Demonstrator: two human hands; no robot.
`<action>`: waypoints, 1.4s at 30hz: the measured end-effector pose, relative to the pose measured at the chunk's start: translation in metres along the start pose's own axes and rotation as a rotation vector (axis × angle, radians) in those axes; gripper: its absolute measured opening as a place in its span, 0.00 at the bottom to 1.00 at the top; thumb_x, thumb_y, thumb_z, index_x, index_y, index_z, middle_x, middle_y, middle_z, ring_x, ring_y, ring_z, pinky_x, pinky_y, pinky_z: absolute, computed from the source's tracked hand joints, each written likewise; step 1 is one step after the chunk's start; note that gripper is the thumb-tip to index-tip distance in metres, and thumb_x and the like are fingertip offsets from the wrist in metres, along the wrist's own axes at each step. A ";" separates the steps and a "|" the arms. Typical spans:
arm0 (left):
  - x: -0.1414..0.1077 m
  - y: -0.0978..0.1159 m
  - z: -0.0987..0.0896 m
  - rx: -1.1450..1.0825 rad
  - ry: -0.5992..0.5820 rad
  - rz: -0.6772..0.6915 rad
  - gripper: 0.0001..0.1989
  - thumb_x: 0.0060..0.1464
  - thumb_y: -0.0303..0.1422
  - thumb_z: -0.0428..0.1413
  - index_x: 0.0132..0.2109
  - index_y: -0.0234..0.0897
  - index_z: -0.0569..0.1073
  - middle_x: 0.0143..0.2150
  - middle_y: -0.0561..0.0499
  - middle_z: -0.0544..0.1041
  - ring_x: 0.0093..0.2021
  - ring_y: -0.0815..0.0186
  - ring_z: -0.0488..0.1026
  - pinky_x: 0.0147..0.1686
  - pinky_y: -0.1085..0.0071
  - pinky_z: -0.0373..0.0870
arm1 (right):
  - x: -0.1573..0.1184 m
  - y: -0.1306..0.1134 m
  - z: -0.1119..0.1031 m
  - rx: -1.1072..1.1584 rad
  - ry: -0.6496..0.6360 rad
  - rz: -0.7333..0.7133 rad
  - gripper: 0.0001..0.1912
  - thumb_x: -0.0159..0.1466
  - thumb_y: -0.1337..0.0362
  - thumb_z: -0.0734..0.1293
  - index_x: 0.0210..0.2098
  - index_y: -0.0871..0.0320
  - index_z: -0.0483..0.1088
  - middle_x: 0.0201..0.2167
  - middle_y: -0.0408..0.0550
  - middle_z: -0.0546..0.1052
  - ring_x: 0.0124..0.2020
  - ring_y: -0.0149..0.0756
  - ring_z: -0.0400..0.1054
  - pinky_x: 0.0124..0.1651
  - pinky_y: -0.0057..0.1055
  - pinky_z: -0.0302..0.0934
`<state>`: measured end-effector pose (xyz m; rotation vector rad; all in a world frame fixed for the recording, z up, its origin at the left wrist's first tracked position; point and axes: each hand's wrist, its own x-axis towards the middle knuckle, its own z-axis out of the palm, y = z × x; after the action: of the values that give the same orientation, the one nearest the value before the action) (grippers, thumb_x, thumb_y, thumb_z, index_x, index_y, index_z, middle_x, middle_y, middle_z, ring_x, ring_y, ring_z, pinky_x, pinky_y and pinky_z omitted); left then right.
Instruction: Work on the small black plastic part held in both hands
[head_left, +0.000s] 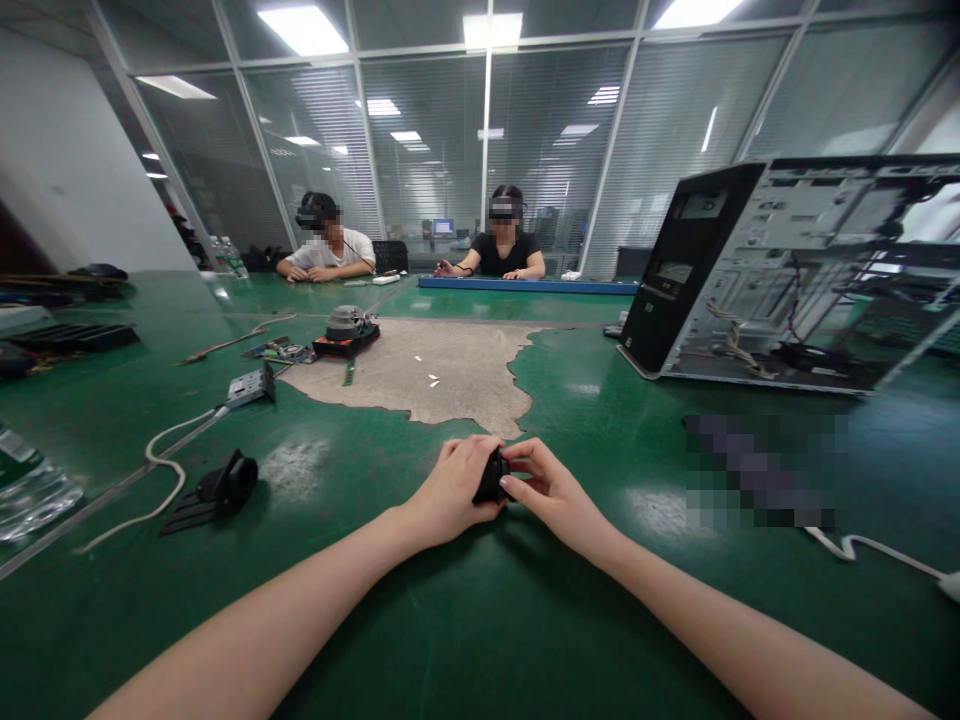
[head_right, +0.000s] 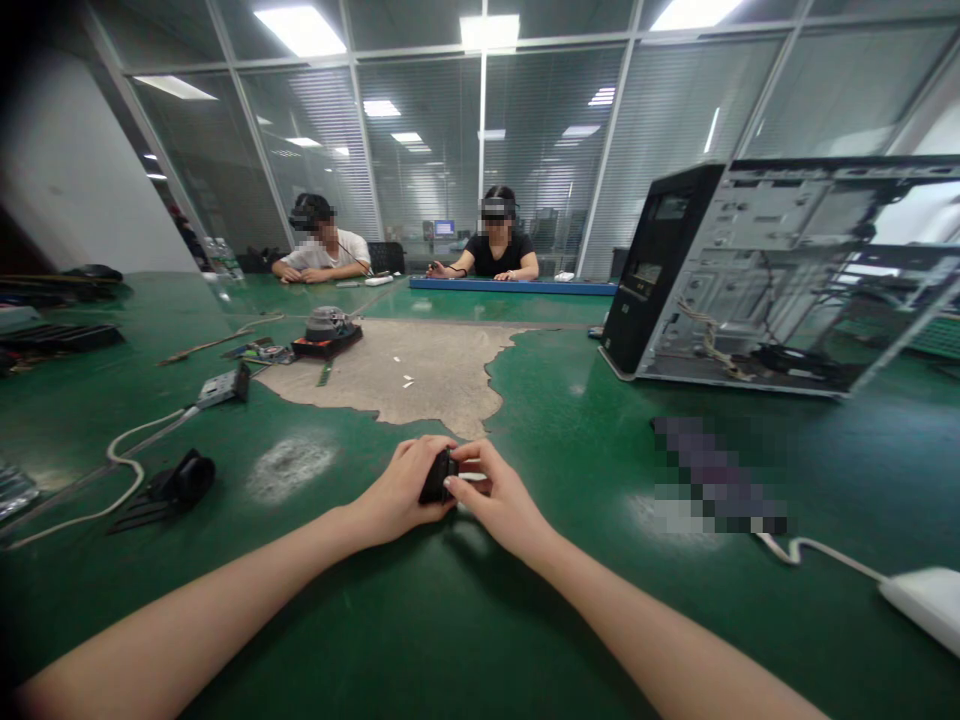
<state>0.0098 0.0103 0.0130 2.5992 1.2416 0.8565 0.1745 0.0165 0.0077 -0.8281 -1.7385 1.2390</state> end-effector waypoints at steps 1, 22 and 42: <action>0.000 0.000 0.000 -0.002 -0.001 -0.002 0.26 0.42 0.29 0.55 0.49 0.39 0.55 0.47 0.47 0.64 0.49 0.60 0.60 0.47 0.62 0.55 | 0.000 0.000 0.000 0.000 0.009 0.011 0.12 0.55 0.63 0.63 0.39 0.56 0.60 0.39 0.47 0.66 0.43 0.36 0.64 0.41 0.35 0.64; -0.001 0.000 0.000 -0.007 0.005 -0.002 0.27 0.42 0.30 0.56 0.50 0.40 0.54 0.48 0.47 0.64 0.49 0.59 0.60 0.48 0.61 0.54 | 0.001 -0.001 -0.002 -0.037 0.017 0.038 0.13 0.56 0.61 0.63 0.40 0.56 0.60 0.39 0.47 0.68 0.41 0.34 0.64 0.43 0.34 0.63; -0.001 0.001 -0.001 -0.010 -0.004 -0.007 0.28 0.41 0.29 0.56 0.50 0.40 0.54 0.48 0.46 0.64 0.49 0.59 0.60 0.48 0.61 0.54 | 0.002 -0.001 -0.001 -0.020 0.000 0.049 0.15 0.56 0.61 0.63 0.41 0.56 0.60 0.40 0.48 0.67 0.40 0.34 0.64 0.42 0.35 0.63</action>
<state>0.0094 0.0093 0.0139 2.5860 1.2423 0.8532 0.1749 0.0180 0.0096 -0.8867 -1.7430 1.2555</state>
